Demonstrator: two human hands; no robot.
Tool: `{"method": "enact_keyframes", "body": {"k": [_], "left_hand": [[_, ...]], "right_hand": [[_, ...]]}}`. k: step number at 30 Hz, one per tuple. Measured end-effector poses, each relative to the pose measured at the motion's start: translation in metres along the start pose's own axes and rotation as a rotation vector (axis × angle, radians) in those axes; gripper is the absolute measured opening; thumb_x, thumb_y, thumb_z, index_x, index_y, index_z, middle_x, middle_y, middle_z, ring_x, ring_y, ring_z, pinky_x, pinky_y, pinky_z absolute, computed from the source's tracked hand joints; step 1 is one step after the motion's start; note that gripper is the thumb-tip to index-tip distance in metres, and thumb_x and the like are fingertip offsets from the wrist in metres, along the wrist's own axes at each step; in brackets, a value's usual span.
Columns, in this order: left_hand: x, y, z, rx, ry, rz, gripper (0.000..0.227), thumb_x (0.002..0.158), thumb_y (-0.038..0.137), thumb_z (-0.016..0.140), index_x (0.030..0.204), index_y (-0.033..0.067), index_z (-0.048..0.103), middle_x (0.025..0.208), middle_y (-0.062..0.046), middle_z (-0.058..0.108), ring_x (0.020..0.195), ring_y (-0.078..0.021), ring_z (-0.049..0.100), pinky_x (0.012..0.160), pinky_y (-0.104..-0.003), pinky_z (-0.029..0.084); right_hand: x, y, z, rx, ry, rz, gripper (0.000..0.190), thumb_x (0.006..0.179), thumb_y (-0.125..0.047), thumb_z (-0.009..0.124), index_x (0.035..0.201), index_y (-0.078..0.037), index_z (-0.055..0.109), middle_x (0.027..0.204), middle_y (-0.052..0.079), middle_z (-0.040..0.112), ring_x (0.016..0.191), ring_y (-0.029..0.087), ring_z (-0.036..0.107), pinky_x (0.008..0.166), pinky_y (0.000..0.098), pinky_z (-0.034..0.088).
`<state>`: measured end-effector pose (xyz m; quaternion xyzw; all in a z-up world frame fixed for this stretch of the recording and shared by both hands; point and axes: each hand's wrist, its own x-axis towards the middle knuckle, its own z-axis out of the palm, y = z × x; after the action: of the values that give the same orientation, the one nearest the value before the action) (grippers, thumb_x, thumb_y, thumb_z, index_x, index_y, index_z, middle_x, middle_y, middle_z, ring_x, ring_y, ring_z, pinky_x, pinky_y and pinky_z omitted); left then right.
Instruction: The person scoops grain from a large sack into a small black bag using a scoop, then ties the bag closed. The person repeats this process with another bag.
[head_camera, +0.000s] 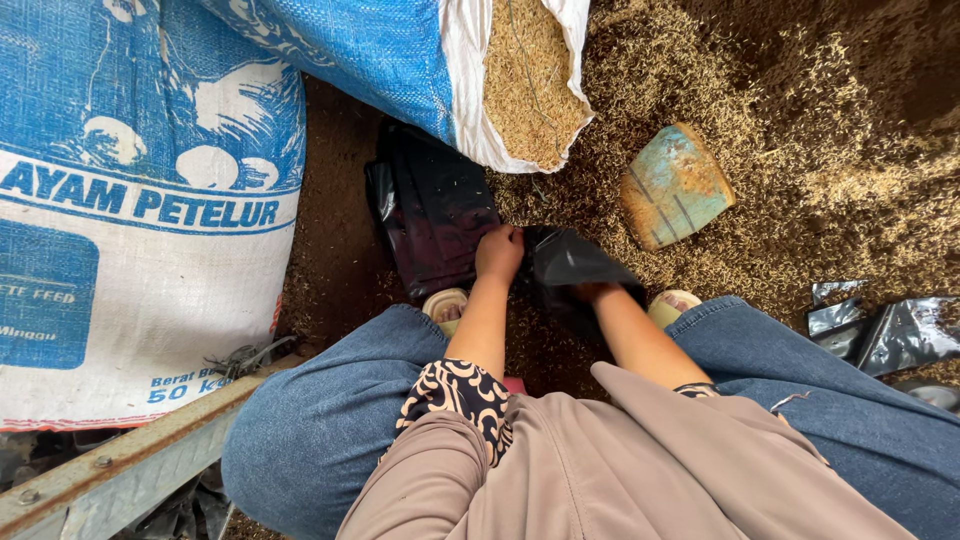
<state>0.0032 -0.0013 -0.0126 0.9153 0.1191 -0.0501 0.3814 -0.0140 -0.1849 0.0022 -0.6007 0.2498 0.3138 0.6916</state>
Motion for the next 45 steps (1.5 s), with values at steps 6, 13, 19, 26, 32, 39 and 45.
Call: {"method": "enact_keyframes", "body": {"k": [6, 13, 19, 26, 32, 39, 45], "left_hand": [[0.019, 0.014, -0.002, -0.369, -0.055, 0.008, 0.03, 0.094, 0.032, 0.069, 0.106, 0.0051, 0.071, 0.101, -0.018, 0.075, 0.093, -0.0362, 0.071, 0.082, -0.045, 0.054], [0.026, 0.046, 0.009, -0.496, -0.459, 0.026, 0.054, 0.088, 0.025, 0.064, 0.14, 0.0141, 0.059, 0.129, -0.015, 0.067, 0.108, -0.0305, 0.069, 0.091, -0.041, 0.055], [0.002, 0.093, -0.025, -0.415, 0.082, 0.254, 0.052, 0.097, 0.038, 0.068, 0.137, 0.008, 0.058, 0.131, -0.023, 0.064, 0.12, -0.0413, 0.061, 0.103, -0.043, 0.046], [-0.001, 0.137, -0.06, -0.226, 0.037, 0.212, 0.039, 0.09, 0.018, 0.058, 0.127, 0.013, 0.07, 0.116, -0.021, 0.069, 0.105, -0.0424, 0.066, 0.094, -0.047, 0.053], [0.029, 0.117, -0.06, -0.144, 0.068, 0.253, 0.028, 0.087, 0.019, 0.062, 0.108, 0.0088, 0.076, 0.108, -0.022, 0.07, 0.101, -0.0417, 0.066, 0.089, -0.047, 0.053], [0.022, 0.13, -0.079, -0.218, 0.009, 0.392, 0.027, 0.097, 0.026, 0.062, 0.11, 0.0066, 0.074, 0.105, -0.02, 0.07, 0.1, -0.0403, 0.067, 0.088, -0.045, 0.053], [0.02, 0.113, -0.085, -0.25, -0.184, 0.375, 0.029, 0.096, 0.025, 0.061, 0.115, 0.0069, 0.074, 0.108, -0.018, 0.071, 0.101, -0.0365, 0.068, 0.087, -0.04, 0.052]], "right_hand": [[0.011, -0.022, 0.0, 0.143, 0.069, -0.064, 0.044, 0.1, -0.043, 0.057, 0.128, -0.01, 0.067, 0.114, 0.006, 0.067, 0.097, 0.021, 0.063, 0.084, 0.0351, 0.052], [0.012, -0.06, -0.005, 0.2, 0.178, -0.138, 0.044, 0.099, -0.043, 0.058, 0.129, -0.011, 0.067, 0.114, 0.005, 0.068, 0.1, 0.021, 0.064, 0.087, 0.0352, 0.051], [0.019, -0.085, -0.007, 0.122, 0.16, -0.169, 0.044, 0.098, -0.043, 0.058, 0.129, -0.013, 0.068, 0.115, 0.004, 0.069, 0.102, 0.022, 0.064, 0.089, 0.0354, 0.05], [0.009, -0.123, 0.003, -0.592, -0.042, -0.25, 0.039, 0.093, -0.024, 0.059, 0.126, -0.007, 0.071, 0.114, 0.008, 0.074, 0.103, 0.026, 0.069, 0.094, 0.0392, 0.053], [-0.089, -0.241, -0.057, -0.599, -0.058, -0.313, 0.033, 0.092, -0.003, 0.047, 0.109, -0.007, 0.075, 0.11, 0.007, 0.077, 0.1, 0.015, 0.073, 0.095, 0.0315, 0.059], [-0.102, -0.244, -0.085, -0.53, 0.14, -0.313, 0.022, 0.098, -0.02, 0.059, 0.111, -0.005, 0.07, 0.109, 0.012, 0.072, 0.102, 0.024, 0.066, 0.097, 0.0433, 0.056], [-0.04, -0.179, -0.155, -0.673, 0.782, -0.233, 0.072, 0.09, -0.055, 0.072, 0.14, -0.007, 0.053, 0.139, 0.019, 0.053, 0.131, 0.035, 0.047, 0.105, 0.058, 0.038]]}}
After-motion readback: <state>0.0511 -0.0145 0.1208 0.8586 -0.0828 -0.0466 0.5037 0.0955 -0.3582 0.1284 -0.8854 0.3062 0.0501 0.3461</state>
